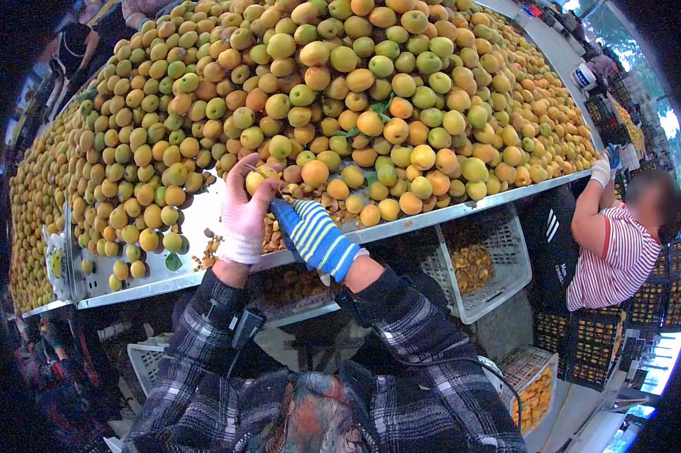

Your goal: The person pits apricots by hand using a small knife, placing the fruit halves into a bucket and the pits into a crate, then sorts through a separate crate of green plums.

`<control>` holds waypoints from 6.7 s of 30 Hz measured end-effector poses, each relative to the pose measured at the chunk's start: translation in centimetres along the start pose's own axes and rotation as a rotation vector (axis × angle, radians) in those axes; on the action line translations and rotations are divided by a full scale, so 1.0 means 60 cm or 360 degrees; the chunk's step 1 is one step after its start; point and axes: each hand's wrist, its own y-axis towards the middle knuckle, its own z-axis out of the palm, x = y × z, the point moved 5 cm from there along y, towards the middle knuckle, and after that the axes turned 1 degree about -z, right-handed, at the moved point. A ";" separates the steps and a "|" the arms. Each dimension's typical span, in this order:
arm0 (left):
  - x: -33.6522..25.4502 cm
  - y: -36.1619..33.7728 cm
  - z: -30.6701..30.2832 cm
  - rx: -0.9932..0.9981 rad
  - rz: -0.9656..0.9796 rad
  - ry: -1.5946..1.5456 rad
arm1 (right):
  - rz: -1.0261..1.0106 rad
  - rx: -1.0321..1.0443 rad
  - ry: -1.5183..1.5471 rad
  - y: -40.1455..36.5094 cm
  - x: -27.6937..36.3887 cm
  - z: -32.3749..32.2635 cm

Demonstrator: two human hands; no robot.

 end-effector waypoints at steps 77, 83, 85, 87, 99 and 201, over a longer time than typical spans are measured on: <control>-0.059 -0.033 0.006 -0.0055 0.0632 0.1180 | 0.0936 -0.0907 0.1475 -0.004 -0.075 0.080; -0.041 -0.040 0.016 -0.0052 0.0578 0.1059 | 0.0789 -0.1035 0.1169 -0.010 -0.023 0.026; -0.035 -0.043 0.020 -0.0063 0.0424 0.0894 | 0.0773 -0.0932 0.0887 -0.024 -0.058 0.040; -0.018 -0.042 0.018 -0.0011 0.0225 0.0638 | 0.0761 -0.0770 0.0762 -0.014 -0.029 0.011; -0.040 -0.047 -0.017 -0.0054 0.0601 0.1236 | 0.1265 -0.0777 0.1899 -0.013 -0.052 0.107; 0.004 -0.027 -0.019 -0.0119 0.0078 0.0506 | 0.0954 -0.0891 0.1620 0.023 -0.041 0.075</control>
